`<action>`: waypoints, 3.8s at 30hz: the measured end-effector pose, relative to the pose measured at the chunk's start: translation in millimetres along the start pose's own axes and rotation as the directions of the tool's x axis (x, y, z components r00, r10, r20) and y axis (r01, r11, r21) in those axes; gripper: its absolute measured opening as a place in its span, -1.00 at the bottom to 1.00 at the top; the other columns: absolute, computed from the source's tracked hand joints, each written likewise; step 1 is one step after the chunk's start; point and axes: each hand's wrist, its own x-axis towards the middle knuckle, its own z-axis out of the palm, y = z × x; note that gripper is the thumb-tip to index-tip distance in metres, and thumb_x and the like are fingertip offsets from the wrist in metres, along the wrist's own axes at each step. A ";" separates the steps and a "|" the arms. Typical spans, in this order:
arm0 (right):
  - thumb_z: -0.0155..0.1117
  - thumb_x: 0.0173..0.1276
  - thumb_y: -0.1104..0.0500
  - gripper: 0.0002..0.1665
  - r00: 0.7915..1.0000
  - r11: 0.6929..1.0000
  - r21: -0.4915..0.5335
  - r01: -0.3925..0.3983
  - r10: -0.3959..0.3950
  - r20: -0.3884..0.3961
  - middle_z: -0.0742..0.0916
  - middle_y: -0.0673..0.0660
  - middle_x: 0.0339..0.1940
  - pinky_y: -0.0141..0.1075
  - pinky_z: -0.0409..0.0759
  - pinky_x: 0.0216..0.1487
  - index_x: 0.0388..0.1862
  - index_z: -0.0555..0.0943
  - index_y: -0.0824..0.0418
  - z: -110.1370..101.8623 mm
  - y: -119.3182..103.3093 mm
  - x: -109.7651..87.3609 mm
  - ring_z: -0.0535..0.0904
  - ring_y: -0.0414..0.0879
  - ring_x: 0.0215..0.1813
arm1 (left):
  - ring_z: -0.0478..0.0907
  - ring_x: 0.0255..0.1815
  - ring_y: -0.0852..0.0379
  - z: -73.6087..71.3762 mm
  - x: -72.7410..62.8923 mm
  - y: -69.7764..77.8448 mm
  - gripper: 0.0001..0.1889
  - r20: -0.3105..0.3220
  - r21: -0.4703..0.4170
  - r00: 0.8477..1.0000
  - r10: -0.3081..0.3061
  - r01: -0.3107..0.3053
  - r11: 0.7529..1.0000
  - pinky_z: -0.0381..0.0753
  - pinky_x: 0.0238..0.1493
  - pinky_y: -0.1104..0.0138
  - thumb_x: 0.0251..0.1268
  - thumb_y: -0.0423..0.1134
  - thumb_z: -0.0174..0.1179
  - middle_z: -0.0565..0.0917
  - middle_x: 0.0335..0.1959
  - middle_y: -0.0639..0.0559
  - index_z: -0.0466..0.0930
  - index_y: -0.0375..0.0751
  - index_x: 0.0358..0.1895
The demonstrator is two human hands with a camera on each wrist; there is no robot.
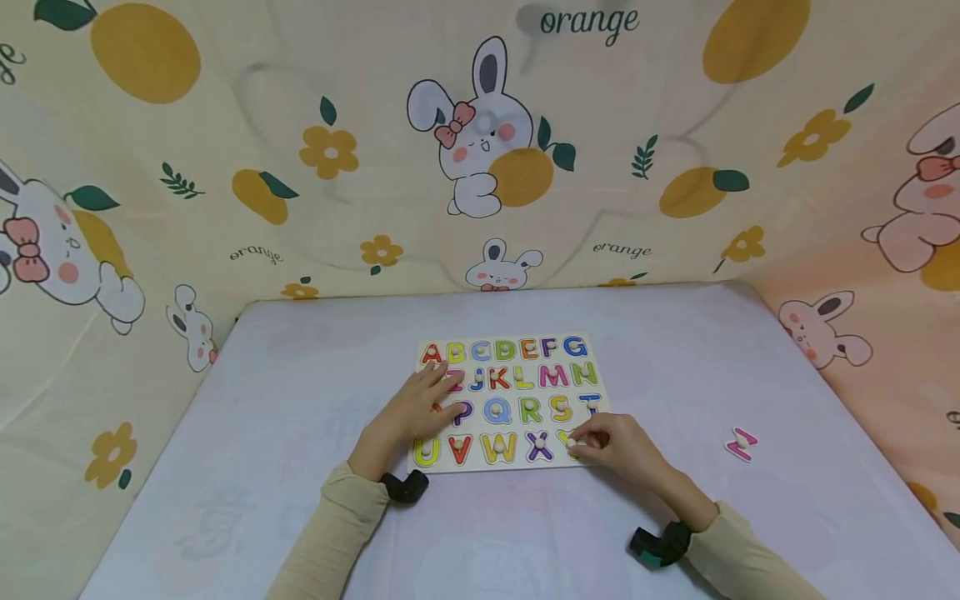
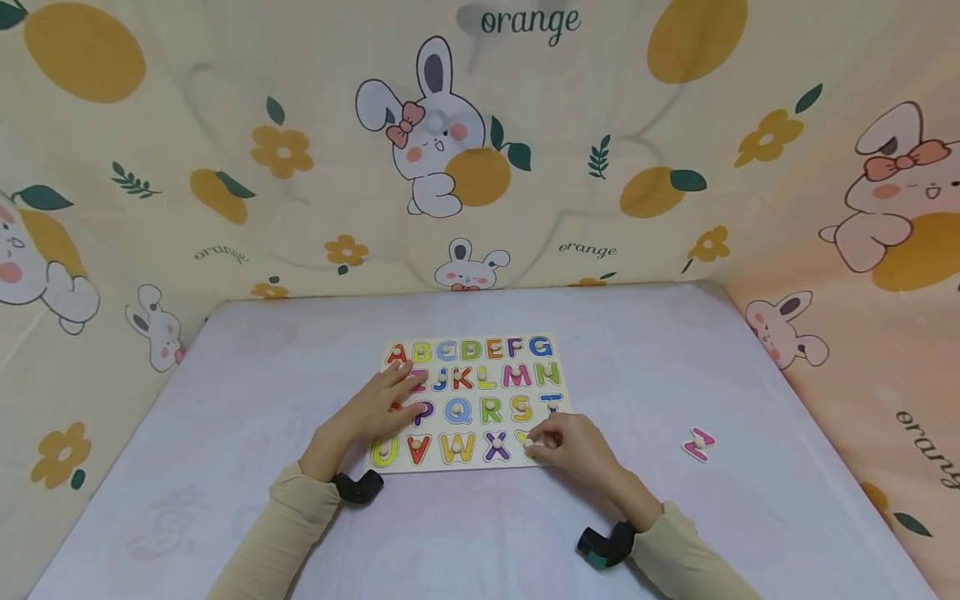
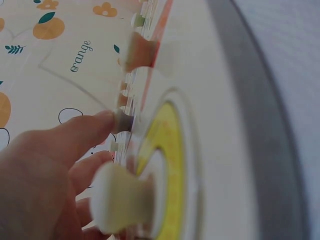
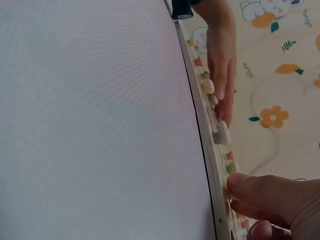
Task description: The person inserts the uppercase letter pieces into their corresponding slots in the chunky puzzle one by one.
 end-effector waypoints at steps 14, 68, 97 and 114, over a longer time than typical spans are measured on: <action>0.47 0.10 0.23 -0.85 0.993 1.000 0.004 -0.020 0.021 -0.112 0.55 -0.04 -0.57 -0.49 0.29 -0.51 -0.31 0.75 0.23 -29.9 15.1 -11.1 0.30 -0.38 -0.48 | -0.10 0.63 -0.11 0.0 3.0 -1.6 -0.34 -0.002 0.014 1.000 0.002 -0.002 1.000 -0.07 0.61 0.01 0.35 0.21 0.01 0.05 0.59 -0.03 0.18 0.16 0.48; 0.32 0.27 -0.12 -0.40 0.869 0.872 -0.019 -0.489 0.485 -0.102 0.63 -0.24 -0.44 -0.47 0.26 -0.37 -0.04 0.66 0.41 -129.7 133.4 -90.8 0.30 -0.40 -0.38 | -0.09 0.64 -0.06 3.3 2.6 -2.7 -0.33 0.011 0.010 1.000 -0.014 0.013 1.000 -0.09 0.62 0.02 0.35 0.24 -0.01 0.05 0.60 0.01 0.14 0.20 0.49; 0.39 0.24 0.10 -0.62 0.954 0.966 0.067 -0.250 0.258 -0.153 0.53 -0.15 -0.55 -0.43 0.32 -0.49 -0.10 0.70 0.37 -97.5 79.0 -45.4 0.30 -0.33 -0.42 | -0.12 0.64 -0.08 1.4 1.0 -0.2 -0.34 0.001 -0.009 1.000 -0.006 0.006 1.000 -0.09 0.62 0.01 0.35 0.21 0.01 0.05 0.60 -0.01 0.17 0.17 0.48; 0.40 0.21 0.14 -0.66 0.967 0.959 0.147 -0.243 0.251 -0.044 0.55 -0.02 -0.48 -0.47 0.32 -0.48 -0.10 0.71 0.33 -66.3 49.6 -25.5 0.32 -0.31 -0.39 | -0.13 0.64 -0.08 3.2 1.5 -0.7 -0.33 0.018 0.001 1.000 -0.016 0.016 1.000 -0.10 0.62 0.03 0.35 0.23 0.00 0.03 0.60 0.02 0.15 0.19 0.49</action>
